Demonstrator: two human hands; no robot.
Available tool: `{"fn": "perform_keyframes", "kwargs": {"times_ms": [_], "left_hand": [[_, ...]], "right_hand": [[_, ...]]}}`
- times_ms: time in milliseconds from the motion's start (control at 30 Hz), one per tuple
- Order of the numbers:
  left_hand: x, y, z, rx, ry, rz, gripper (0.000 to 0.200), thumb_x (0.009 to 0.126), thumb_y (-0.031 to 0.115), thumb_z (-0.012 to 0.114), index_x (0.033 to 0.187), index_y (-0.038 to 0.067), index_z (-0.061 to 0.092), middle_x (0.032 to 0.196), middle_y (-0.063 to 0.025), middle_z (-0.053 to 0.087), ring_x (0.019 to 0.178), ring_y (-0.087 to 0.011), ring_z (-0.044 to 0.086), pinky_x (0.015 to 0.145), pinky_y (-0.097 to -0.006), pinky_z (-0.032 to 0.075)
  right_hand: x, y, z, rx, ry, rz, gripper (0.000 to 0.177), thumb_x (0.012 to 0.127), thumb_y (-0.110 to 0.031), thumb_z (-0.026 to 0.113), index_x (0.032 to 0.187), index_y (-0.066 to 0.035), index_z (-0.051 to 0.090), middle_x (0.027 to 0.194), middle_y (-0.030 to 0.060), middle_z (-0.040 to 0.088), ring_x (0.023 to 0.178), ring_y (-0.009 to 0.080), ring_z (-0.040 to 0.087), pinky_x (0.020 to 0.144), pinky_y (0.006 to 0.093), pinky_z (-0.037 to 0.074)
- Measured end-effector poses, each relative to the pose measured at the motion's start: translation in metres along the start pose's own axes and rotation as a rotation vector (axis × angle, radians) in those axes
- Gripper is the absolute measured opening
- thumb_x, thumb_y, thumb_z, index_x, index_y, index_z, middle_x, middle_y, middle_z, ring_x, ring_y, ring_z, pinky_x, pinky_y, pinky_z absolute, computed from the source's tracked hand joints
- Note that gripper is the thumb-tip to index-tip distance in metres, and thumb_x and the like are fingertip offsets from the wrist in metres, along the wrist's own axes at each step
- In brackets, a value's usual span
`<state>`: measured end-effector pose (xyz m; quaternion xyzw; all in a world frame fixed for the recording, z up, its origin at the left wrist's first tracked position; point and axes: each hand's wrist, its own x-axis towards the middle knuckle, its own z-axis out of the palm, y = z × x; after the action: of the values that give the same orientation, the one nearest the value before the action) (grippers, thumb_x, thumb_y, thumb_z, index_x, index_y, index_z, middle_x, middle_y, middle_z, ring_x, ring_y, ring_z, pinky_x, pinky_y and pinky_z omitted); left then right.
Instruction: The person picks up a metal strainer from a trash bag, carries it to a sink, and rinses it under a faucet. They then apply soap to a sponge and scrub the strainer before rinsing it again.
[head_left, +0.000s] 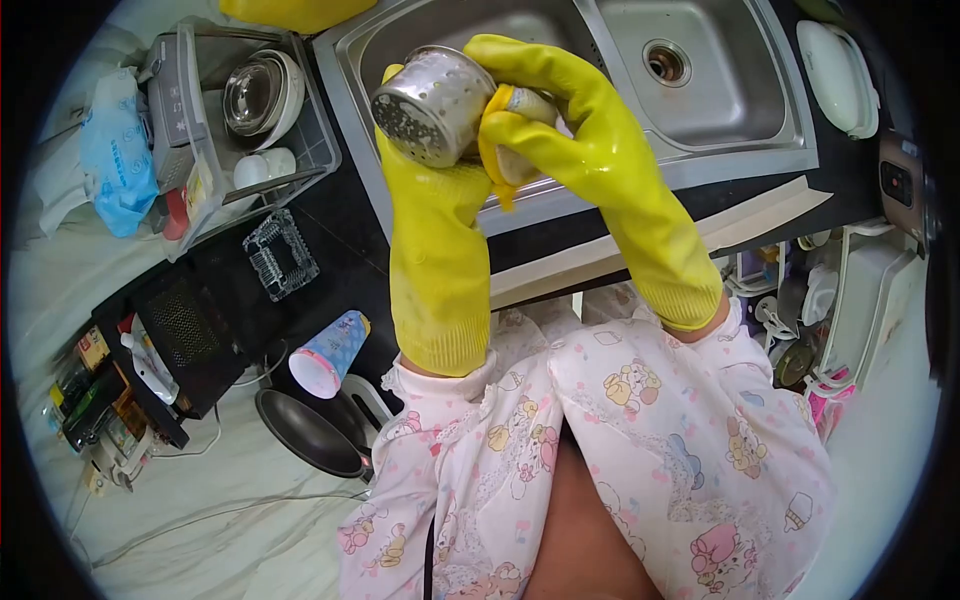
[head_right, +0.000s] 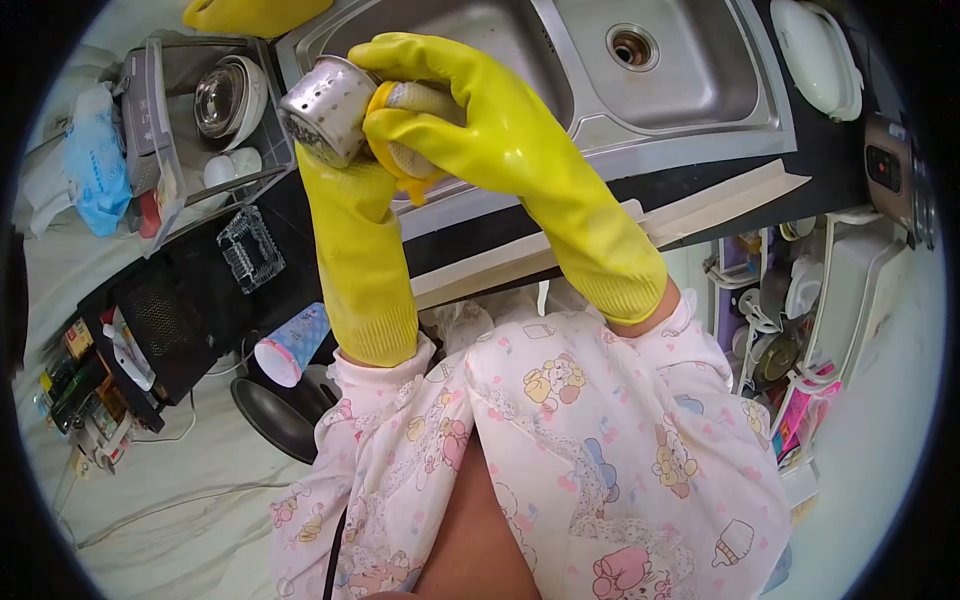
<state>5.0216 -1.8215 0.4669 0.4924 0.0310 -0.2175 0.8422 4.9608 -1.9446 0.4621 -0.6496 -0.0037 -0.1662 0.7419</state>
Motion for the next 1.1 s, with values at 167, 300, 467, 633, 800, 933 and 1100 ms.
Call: {"fn": "perform_keyframes", "kwargs": {"times_ms": [167,300,467,633,800,933,1100], "left_hand": [[0.001,-0.010,-0.002,-0.136,-0.193,0.064,0.043,0.091,0.042,0.049,0.114,0.006,0.053,0.108,-0.0146,0.059,0.100,-0.0288,0.060,0.084,-0.0426,0.053],[0.000,-0.016,-0.007,-0.140,-0.310,-0.032,0.062,0.078,0.027,0.072,0.126,0.000,0.044,0.124,-0.0155,0.052,0.110,-0.0258,0.056,0.091,-0.0385,0.049],[-0.008,-0.012,-0.010,-0.536,-0.271,-0.302,0.045,0.096,0.035,0.046,0.129,0.003,0.043,0.128,-0.0156,0.050,0.113,-0.0268,0.054,0.094,-0.0370,0.047],[-0.015,-0.006,0.006,-0.076,-0.200,0.012,0.057,0.095,0.047,0.042,0.135,0.006,0.039,0.129,-0.0115,0.048,0.115,-0.0222,0.052,0.098,-0.0338,0.042],[-0.016,-0.005,0.029,-0.284,-0.187,0.098,0.061,0.085,0.034,0.066,0.133,0.007,0.040,0.112,-0.0085,0.059,0.099,-0.0209,0.060,0.091,-0.0378,0.046],[-0.017,-0.016,0.006,0.149,-0.260,0.215,0.053,0.098,0.041,0.043,0.136,0.005,0.037,0.130,-0.0090,0.048,0.116,-0.0195,0.050,0.097,-0.0300,0.042],[-0.004,-0.022,-0.020,-0.241,-0.283,-0.172,0.054,0.094,0.042,0.045,0.128,0.000,0.046,0.123,-0.0152,0.054,0.109,-0.0285,0.056,0.089,-0.0366,0.049]], "right_hand": [[0.001,0.001,0.003,0.203,0.165,0.144,0.025,0.082,-0.012,0.064,0.107,-0.005,0.063,0.092,0.0039,0.066,0.087,0.0153,0.063,0.078,0.0281,0.050],[0.007,-0.001,-0.001,0.153,0.275,0.109,0.023,0.091,-0.012,0.060,0.109,0.000,0.062,0.089,0.0009,0.065,0.080,0.0056,0.059,0.076,0.0206,0.047],[0.009,-0.018,-0.010,0.297,0.209,0.206,0.019,0.092,-0.011,0.057,0.107,0.000,0.061,0.088,-0.0003,0.063,0.078,0.0040,0.055,0.069,0.0174,0.045],[-0.002,0.001,-0.007,0.340,0.220,0.157,0.022,0.091,-0.013,0.060,0.108,0.000,0.063,0.089,-0.0007,0.065,0.080,0.0049,0.058,0.074,0.0206,0.046],[0.008,0.001,0.011,0.334,0.344,0.111,0.016,0.094,-0.013,0.056,0.103,-0.001,0.061,0.084,-0.0022,0.061,0.074,0.0030,0.053,0.068,0.0176,0.044],[0.017,-0.012,0.000,0.339,0.233,0.253,0.016,0.091,-0.015,0.061,0.101,-0.003,0.062,0.083,-0.0007,0.062,0.073,0.0077,0.055,0.067,0.0209,0.045],[0.005,0.000,0.008,-0.741,-0.082,-0.485,0.020,0.071,-0.013,0.067,0.091,-0.012,0.065,0.090,0.0027,0.065,0.092,0.0238,0.063,0.075,0.0350,0.051]]}}
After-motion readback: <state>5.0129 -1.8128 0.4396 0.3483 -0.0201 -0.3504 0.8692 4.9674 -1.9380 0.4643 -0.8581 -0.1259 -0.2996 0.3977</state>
